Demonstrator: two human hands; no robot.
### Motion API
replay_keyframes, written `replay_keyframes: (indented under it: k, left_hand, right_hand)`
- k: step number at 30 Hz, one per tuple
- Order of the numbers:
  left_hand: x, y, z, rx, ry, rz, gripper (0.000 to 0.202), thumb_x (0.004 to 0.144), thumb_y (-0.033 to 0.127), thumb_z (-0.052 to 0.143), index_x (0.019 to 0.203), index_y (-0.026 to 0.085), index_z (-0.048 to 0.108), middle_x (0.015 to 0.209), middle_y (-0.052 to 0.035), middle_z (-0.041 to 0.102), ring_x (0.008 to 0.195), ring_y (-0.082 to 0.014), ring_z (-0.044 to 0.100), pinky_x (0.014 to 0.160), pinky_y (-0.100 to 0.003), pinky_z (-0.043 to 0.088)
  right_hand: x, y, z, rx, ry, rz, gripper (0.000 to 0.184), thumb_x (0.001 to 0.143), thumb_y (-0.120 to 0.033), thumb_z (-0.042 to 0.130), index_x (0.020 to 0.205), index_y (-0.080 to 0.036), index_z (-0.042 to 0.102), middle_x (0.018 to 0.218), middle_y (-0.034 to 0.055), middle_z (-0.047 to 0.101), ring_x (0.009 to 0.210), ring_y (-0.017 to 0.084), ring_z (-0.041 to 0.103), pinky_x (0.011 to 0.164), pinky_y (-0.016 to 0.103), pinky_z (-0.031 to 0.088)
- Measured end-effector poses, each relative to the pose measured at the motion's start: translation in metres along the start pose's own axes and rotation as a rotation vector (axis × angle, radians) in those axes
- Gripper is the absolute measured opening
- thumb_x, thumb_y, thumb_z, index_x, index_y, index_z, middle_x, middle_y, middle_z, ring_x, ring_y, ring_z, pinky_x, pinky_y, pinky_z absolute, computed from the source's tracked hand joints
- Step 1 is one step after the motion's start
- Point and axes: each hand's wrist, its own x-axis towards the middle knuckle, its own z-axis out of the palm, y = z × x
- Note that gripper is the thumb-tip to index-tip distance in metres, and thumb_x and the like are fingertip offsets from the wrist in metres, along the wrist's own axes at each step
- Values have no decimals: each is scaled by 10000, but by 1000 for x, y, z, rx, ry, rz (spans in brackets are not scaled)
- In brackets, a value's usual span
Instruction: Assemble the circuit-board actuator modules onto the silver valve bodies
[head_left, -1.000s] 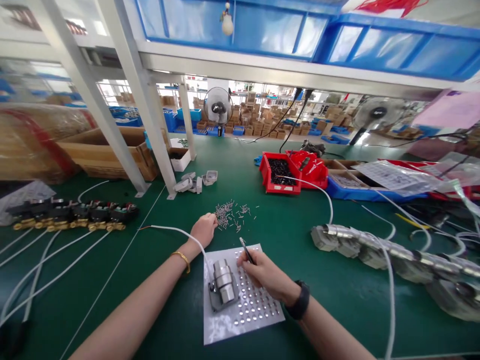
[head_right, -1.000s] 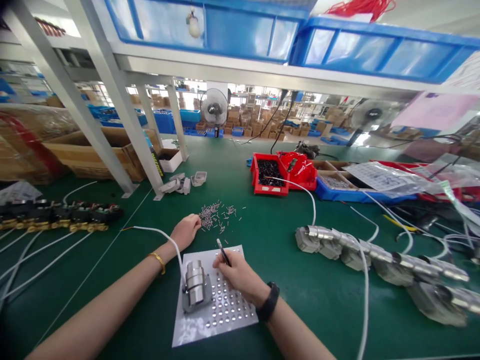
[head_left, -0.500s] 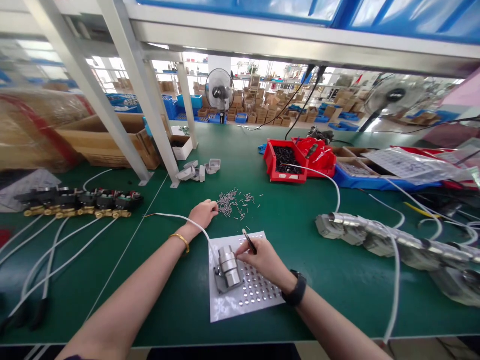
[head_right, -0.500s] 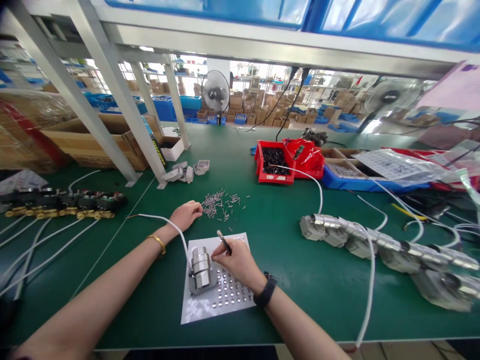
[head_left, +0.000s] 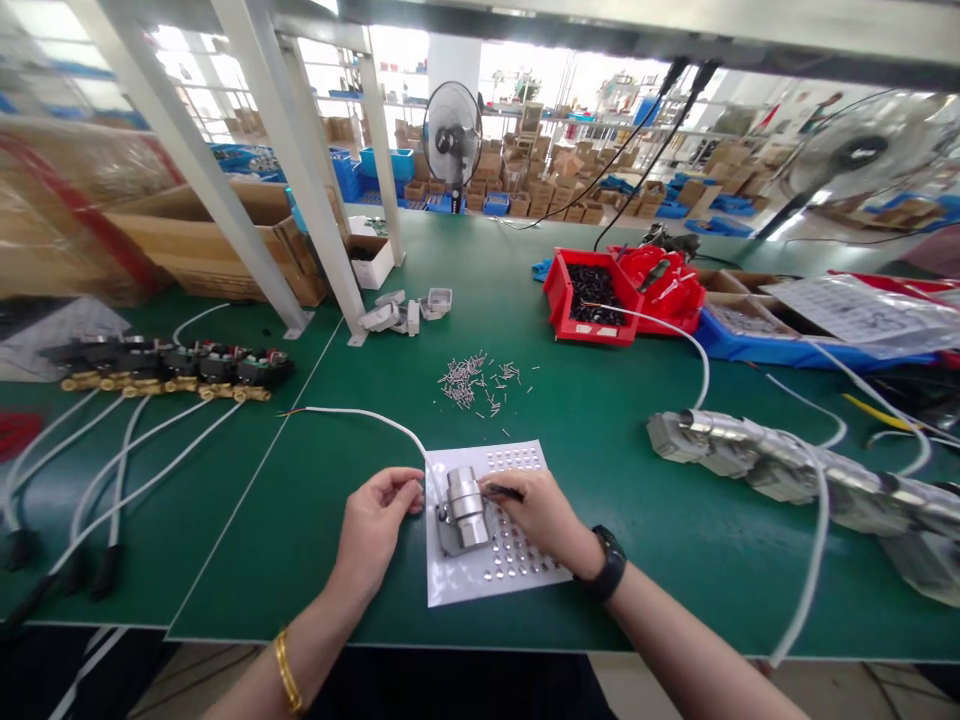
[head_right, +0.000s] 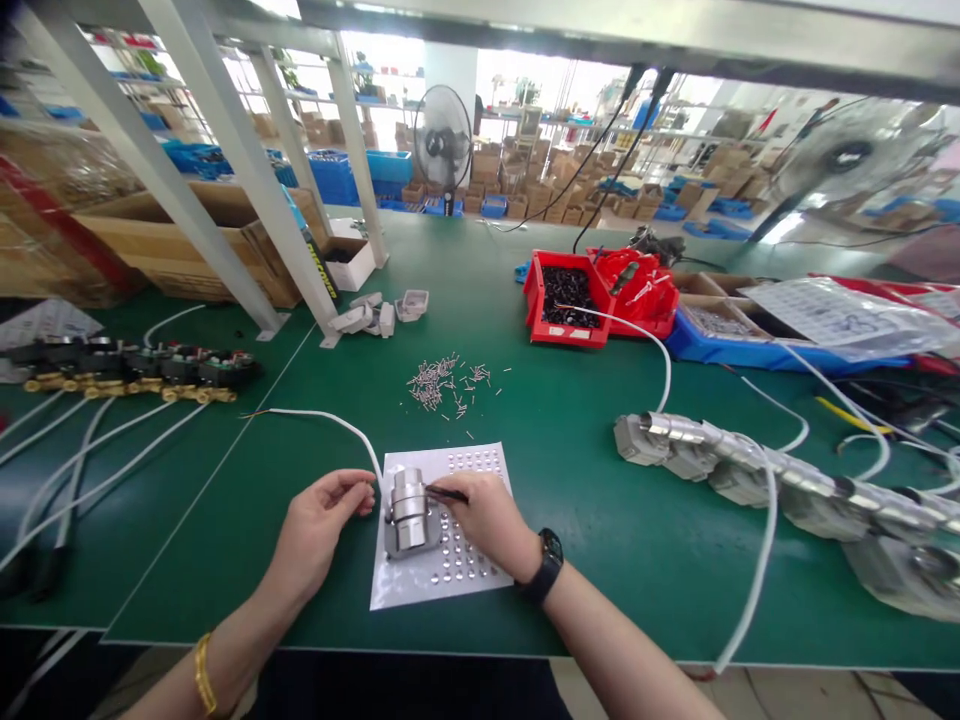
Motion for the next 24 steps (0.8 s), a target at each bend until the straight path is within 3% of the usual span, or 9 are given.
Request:
replay_keyframes:
  k: [2, 7, 10, 14, 17, 20, 22, 24]
  left_hand:
    - [-11, 0, 6, -58, -8, -10, 265, 755, 379, 592, 852, 135, 632, 785, -53, 656, 746, -189, 612, 710, -285, 491]
    - [-14, -1, 13, 171, -70, 190, 176, 820, 297, 498, 755, 173, 604, 786, -43, 622, 769, -200, 597, 693, -296, 470]
    - [-13, -3, 11, 380, -78, 360, 203, 877, 249, 427, 798, 188, 603, 817, -52, 621, 791, -206, 581, 726, -324, 464]
    - [-16, -11, 6, 532, -42, 582, 232, 908, 208, 406, 906, 200, 638, 916, -71, 654, 883, -225, 578, 815, -367, 473]
    - [-23, -18, 2, 608, -53, 653, 283, 918, 170, 388, 1039, 212, 640, 1054, -73, 650, 965, -232, 560, 875, -389, 468]
    - [-24, -19, -5, 740, -93, 617, 376, 918, 153, 373, 1256, 224, 521, 1273, -73, 535, 1127, -255, 468, 978, -424, 411]
    - [-9, -14, -8, 817, -91, 564, 413, 916, 160, 385, 1322, 211, 442, 1297, -87, 490, 1166, -266, 425, 1009, -438, 379]
    - [20, -7, -6, 859, -93, 545, 401, 908, 145, 394, 1304, 183, 442, 1225, -100, 505, 1132, -259, 443, 1001, -423, 380]
  right_hand:
    - [4, 1, -7, -46, 10, 121, 149, 857, -167, 578, 887, -227, 712, 872, 6, 709, 775, 206, 655, 706, 299, 505]
    - [35, 18, -25, -376, 298, 383, 44, 854, -190, 625, 874, -163, 653, 907, 59, 658, 822, 210, 624, 728, 289, 458]
    - [56, 29, -25, -454, 284, 419, 83, 806, -133, 669, 769, -163, 602, 873, 67, 613, 790, 214, 610, 680, 278, 426]
    - [64, 28, -22, -481, 232, 382, 181, 823, -55, 604, 707, -171, 527, 840, 61, 579, 736, 198, 596, 630, 262, 390]
    - [51, 16, -26, -431, 242, 319, 147, 863, -68, 529, 766, -177, 508, 845, 49, 577, 739, 187, 581, 639, 257, 396]
    - [21, 1, -28, -307, 270, 246, 97, 883, -116, 459, 911, -178, 528, 829, 27, 586, 759, 176, 576, 675, 251, 426]
    - [-4, -8, -22, -120, 320, 207, 121, 871, -191, 470, 952, -176, 559, 836, 32, 603, 745, 182, 571, 673, 261, 438]
    - [-29, -14, -9, 88, 385, 238, 151, 838, -297, 537, 893, -175, 607, 765, 32, 609, 648, 185, 543, 596, 267, 424]
